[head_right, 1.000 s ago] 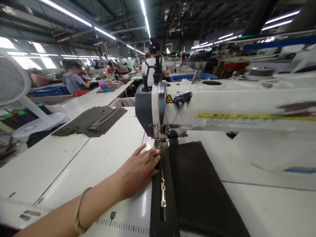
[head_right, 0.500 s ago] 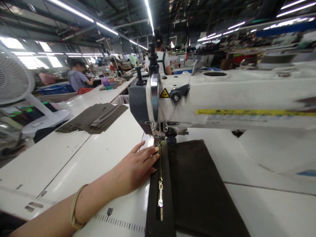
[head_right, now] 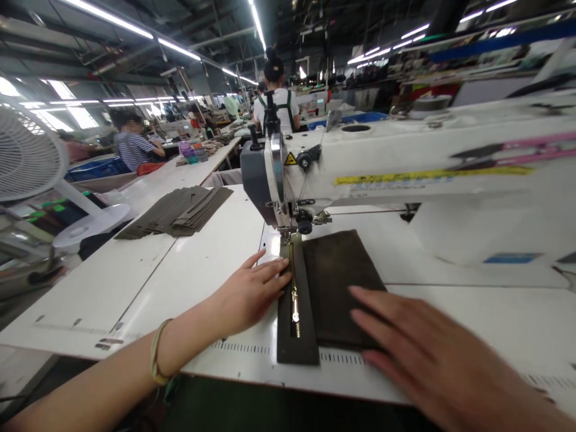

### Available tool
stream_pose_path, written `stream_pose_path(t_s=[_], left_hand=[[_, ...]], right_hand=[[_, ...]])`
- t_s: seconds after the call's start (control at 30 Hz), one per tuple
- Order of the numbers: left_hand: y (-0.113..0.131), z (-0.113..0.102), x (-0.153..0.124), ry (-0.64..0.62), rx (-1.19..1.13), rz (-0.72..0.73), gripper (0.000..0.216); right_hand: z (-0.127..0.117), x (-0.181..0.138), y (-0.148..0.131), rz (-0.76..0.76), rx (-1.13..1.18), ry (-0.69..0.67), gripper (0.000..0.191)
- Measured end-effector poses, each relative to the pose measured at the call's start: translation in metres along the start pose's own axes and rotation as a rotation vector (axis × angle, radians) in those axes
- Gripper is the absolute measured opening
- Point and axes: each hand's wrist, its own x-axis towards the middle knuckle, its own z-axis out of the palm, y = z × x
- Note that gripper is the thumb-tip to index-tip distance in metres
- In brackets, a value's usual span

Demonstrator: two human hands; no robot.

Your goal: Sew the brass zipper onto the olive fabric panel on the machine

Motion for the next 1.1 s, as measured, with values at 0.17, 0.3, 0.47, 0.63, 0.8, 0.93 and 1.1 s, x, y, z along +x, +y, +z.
stream_pose_path(t_s=[0.17, 0.3, 0.47, 0.63, 0.8, 0.93, 1.1], left_hand=[[0.033, -0.016, -0.03, -0.014, -0.162, 0.022, 0.044], [0.041, -0.018, -0.037, 0.008, -0.265, 0.035, 0.057], [0.044, 0.001, -0.028, 0.093, -0.108, -0.019, 0.031], [0.048, 0.014, -0.029, 0.13, 0.02, 0.033, 0.031], [0.042, 0.015, -0.035, 0.154, -0.069, 0.084, 0.033], [0.037, 0.013, -0.037, 0.181, -0.137, 0.049, 0.025], [0.038, 0.012, -0.039, 0.229, -0.166, 0.034, 0.024]], right_hand=[[0.03, 0.034, -0.044, -0.286, 0.062, -0.13, 0.029], [0.029, 0.045, -0.04, -0.083, 0.231, -0.157, 0.026], [0.026, 0.04, -0.04, -0.025, 0.249, -0.175, 0.022], [0.031, 0.013, -0.05, -0.045, 0.141, -0.114, 0.025], [0.037, 0.006, -0.06, 0.039, 0.047, -0.02, 0.02], [0.038, 0.012, -0.069, 0.011, 0.048, 0.03, 0.021], [0.037, 0.019, -0.069, 0.025, 0.086, -0.015, 0.026]])
